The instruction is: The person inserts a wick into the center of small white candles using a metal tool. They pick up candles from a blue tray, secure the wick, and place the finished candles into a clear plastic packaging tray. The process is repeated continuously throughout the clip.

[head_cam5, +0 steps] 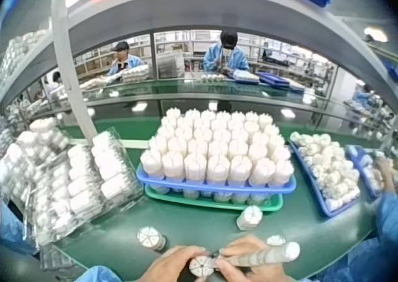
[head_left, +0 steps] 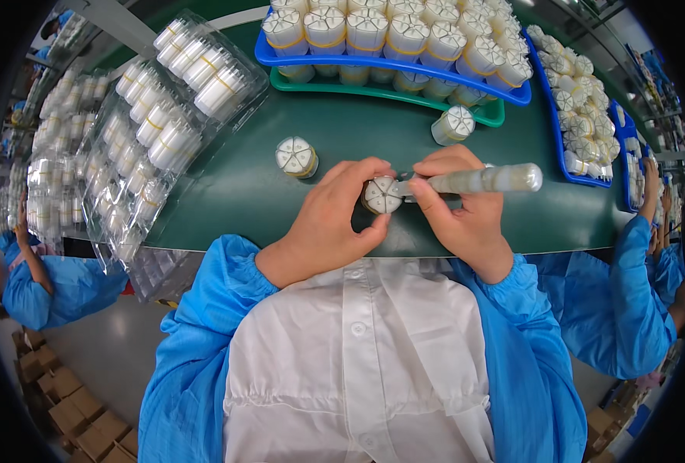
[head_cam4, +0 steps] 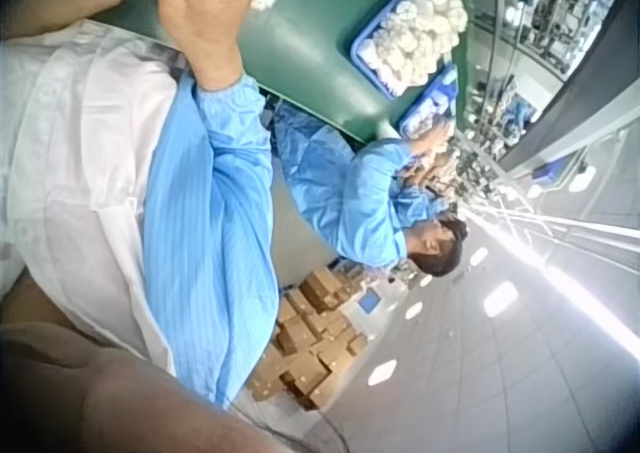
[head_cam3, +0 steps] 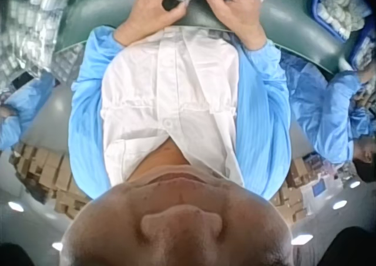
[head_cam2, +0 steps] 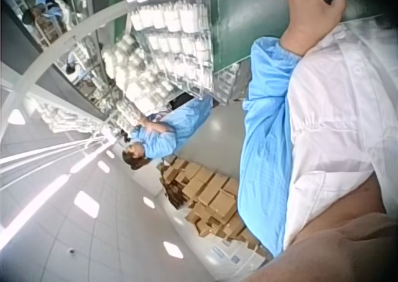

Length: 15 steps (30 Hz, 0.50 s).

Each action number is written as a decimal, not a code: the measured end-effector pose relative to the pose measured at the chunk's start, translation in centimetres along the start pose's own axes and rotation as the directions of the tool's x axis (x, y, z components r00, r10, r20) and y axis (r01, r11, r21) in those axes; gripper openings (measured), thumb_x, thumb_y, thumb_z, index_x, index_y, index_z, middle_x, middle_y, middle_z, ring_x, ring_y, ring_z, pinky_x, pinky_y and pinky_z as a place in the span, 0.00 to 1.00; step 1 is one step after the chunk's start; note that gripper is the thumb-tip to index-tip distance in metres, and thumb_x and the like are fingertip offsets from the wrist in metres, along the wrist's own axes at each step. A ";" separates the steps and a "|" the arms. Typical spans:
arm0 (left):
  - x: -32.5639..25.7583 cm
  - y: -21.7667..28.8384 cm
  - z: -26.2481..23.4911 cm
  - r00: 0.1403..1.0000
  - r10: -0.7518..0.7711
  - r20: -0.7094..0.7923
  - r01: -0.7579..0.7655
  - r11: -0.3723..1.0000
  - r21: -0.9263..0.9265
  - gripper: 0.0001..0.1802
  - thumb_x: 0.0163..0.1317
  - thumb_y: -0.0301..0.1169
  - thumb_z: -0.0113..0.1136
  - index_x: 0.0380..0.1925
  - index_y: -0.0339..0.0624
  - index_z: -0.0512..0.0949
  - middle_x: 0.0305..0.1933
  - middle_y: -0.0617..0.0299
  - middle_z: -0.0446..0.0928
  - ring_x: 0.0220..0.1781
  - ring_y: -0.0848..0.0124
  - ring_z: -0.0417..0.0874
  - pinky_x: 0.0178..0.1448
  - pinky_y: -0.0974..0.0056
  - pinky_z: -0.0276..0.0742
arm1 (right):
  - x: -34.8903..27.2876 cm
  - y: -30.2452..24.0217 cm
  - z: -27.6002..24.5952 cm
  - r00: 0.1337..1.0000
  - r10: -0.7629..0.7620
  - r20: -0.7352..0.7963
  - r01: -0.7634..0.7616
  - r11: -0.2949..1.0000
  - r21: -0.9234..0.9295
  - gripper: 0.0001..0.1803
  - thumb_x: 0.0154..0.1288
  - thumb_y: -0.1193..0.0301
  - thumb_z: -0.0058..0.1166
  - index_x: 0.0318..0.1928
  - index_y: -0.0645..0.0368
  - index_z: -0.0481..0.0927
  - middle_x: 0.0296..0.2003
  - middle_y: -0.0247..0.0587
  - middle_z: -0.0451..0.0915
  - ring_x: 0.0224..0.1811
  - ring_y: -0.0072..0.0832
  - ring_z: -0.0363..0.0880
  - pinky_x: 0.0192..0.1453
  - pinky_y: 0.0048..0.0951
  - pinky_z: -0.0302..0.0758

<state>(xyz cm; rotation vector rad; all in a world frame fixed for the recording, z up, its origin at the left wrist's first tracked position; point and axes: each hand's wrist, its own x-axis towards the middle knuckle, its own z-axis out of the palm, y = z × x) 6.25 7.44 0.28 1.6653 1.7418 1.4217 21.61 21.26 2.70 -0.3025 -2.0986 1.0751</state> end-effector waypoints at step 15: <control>-0.1 -0.1 0.0 1.000 -0.026 0.018 0.026 1.000 -0.013 0.35 0.50 0.21 0.71 0.61 0.38 0.71 0.56 0.53 0.80 0.56 0.55 0.79 0.60 0.56 0.77 | 0.4 0.1 -0.3 0.998 -0.058 0.035 0.059 0.997 -0.047 0.10 0.62 0.79 0.69 0.42 0.64 0.82 0.37 0.42 0.81 0.27 0.23 0.78 0.26 0.26 0.71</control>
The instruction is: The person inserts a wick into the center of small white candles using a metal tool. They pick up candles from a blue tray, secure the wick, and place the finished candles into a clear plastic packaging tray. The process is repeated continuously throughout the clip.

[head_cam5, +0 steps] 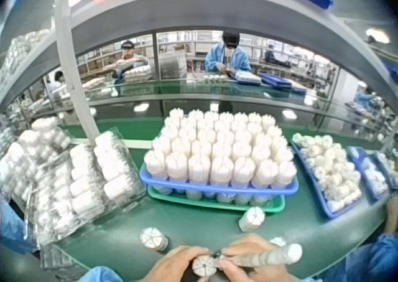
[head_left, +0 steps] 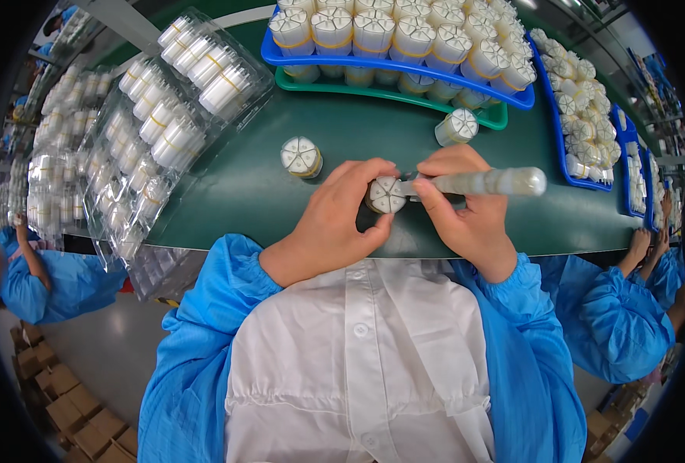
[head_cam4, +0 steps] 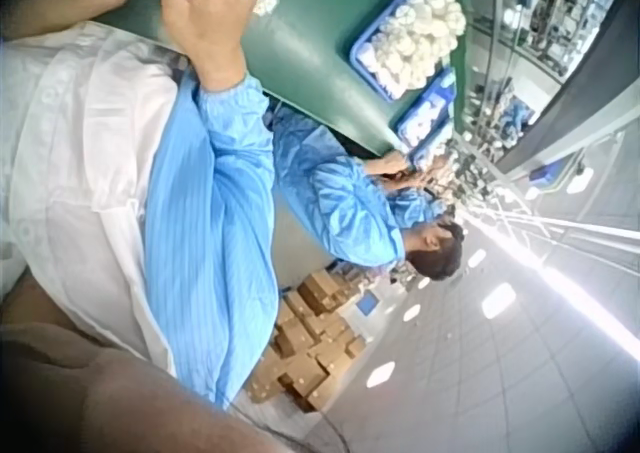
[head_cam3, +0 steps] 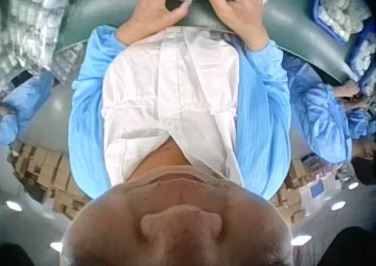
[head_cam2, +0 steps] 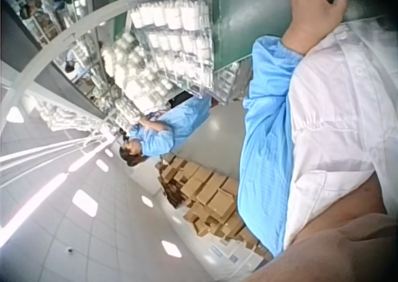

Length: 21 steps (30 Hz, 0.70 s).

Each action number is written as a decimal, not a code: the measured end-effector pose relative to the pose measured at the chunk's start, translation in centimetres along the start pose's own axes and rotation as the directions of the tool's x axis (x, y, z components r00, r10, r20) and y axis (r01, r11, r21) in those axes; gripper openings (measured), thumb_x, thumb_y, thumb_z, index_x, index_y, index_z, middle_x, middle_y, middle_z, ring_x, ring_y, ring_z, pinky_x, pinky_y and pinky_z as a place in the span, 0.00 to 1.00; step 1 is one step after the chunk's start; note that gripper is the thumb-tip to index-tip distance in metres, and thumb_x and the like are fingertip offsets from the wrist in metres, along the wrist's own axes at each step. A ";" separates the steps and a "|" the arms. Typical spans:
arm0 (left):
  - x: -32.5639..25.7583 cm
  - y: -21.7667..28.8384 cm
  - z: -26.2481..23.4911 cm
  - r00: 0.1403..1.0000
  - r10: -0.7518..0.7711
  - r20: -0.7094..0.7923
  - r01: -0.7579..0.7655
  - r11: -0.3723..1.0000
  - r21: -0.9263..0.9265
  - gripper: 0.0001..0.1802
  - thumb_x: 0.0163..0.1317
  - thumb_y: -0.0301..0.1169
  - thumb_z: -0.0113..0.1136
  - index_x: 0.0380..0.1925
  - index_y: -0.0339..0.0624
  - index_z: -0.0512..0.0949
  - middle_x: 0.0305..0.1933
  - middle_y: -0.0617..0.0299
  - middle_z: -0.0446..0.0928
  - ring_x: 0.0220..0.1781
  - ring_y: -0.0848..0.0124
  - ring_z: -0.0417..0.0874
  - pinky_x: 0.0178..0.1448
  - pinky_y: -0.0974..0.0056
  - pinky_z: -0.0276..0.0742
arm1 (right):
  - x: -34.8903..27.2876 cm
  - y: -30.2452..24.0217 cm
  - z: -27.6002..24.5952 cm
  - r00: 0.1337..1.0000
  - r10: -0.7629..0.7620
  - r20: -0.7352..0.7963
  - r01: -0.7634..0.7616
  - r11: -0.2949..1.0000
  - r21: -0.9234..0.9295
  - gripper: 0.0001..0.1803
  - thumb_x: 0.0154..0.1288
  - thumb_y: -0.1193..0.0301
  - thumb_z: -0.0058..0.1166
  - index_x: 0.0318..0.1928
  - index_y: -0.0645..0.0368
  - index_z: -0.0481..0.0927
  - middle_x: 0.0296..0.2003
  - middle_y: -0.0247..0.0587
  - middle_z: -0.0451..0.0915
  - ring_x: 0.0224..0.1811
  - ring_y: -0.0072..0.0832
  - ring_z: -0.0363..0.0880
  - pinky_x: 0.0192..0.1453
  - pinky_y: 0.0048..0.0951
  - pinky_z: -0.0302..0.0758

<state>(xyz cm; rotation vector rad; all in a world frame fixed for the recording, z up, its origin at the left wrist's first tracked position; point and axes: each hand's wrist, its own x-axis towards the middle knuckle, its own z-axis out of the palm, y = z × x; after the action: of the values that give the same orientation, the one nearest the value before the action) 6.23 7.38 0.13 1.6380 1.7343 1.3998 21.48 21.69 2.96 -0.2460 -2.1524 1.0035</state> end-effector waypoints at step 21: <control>0.3 0.2 -0.2 0.997 0.077 -0.030 -0.074 0.994 0.080 0.35 0.50 0.21 0.71 0.61 0.38 0.71 0.55 0.53 0.77 0.54 0.56 0.79 0.57 0.57 0.77 | 0.1 0.1 0.2 0.995 0.057 0.078 -0.059 0.998 0.020 0.10 0.63 0.79 0.68 0.43 0.63 0.82 0.39 0.41 0.80 0.28 0.22 0.77 0.29 0.25 0.72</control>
<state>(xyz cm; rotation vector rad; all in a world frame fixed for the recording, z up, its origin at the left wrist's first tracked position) 6.10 7.53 0.49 1.7486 1.7845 1.4162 21.27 21.72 2.87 -0.2643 -2.2137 1.0857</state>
